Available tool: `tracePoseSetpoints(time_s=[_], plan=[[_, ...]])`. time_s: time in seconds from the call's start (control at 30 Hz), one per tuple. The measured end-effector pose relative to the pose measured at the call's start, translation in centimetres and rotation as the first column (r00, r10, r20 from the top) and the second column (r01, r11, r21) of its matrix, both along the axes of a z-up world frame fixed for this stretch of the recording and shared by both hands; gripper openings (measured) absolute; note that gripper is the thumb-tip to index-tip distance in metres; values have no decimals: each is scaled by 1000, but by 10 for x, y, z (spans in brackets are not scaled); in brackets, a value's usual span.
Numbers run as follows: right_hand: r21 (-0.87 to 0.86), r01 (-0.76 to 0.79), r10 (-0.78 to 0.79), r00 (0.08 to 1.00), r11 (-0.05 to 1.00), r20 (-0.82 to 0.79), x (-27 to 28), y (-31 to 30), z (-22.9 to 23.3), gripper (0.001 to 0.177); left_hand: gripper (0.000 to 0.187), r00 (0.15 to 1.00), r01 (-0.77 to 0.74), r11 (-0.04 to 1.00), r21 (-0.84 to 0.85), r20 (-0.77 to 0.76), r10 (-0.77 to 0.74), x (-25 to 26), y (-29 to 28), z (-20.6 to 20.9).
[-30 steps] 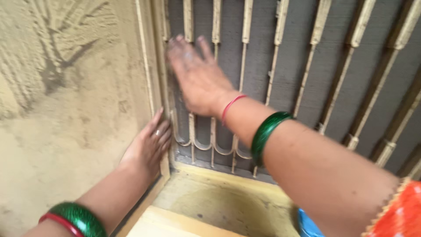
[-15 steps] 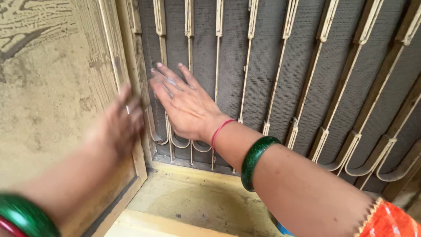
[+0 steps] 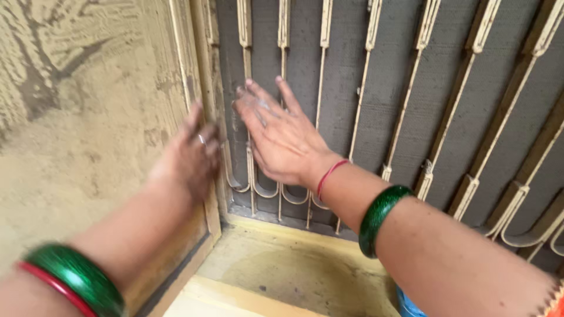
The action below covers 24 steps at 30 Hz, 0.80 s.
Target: The person takes an abrasive pad from a container and sands a wooden window panel and a metal window grill.
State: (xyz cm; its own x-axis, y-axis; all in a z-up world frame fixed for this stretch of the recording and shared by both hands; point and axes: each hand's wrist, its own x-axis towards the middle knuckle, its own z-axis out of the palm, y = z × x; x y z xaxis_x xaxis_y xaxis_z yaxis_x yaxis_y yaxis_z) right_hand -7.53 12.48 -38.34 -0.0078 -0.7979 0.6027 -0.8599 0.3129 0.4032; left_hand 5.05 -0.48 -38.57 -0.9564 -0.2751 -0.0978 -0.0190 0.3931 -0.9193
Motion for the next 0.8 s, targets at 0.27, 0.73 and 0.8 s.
tracePoseSetpoints(time_s=[0.27,0.73,0.8], plan=[[41,-129,125,988,991,86,23,14,-12,63,46,986,68,941,332,120,-113,5,1,-78],[-227,-401,198,-112,888,974,31,-20,-14,41,30,679,618,97,780,-591,435,56,-26,-26],[-252,-476,173,-204,843,964,47,-17,2,38,30,671,629,47,776,-573,470,62,-23,-19]])
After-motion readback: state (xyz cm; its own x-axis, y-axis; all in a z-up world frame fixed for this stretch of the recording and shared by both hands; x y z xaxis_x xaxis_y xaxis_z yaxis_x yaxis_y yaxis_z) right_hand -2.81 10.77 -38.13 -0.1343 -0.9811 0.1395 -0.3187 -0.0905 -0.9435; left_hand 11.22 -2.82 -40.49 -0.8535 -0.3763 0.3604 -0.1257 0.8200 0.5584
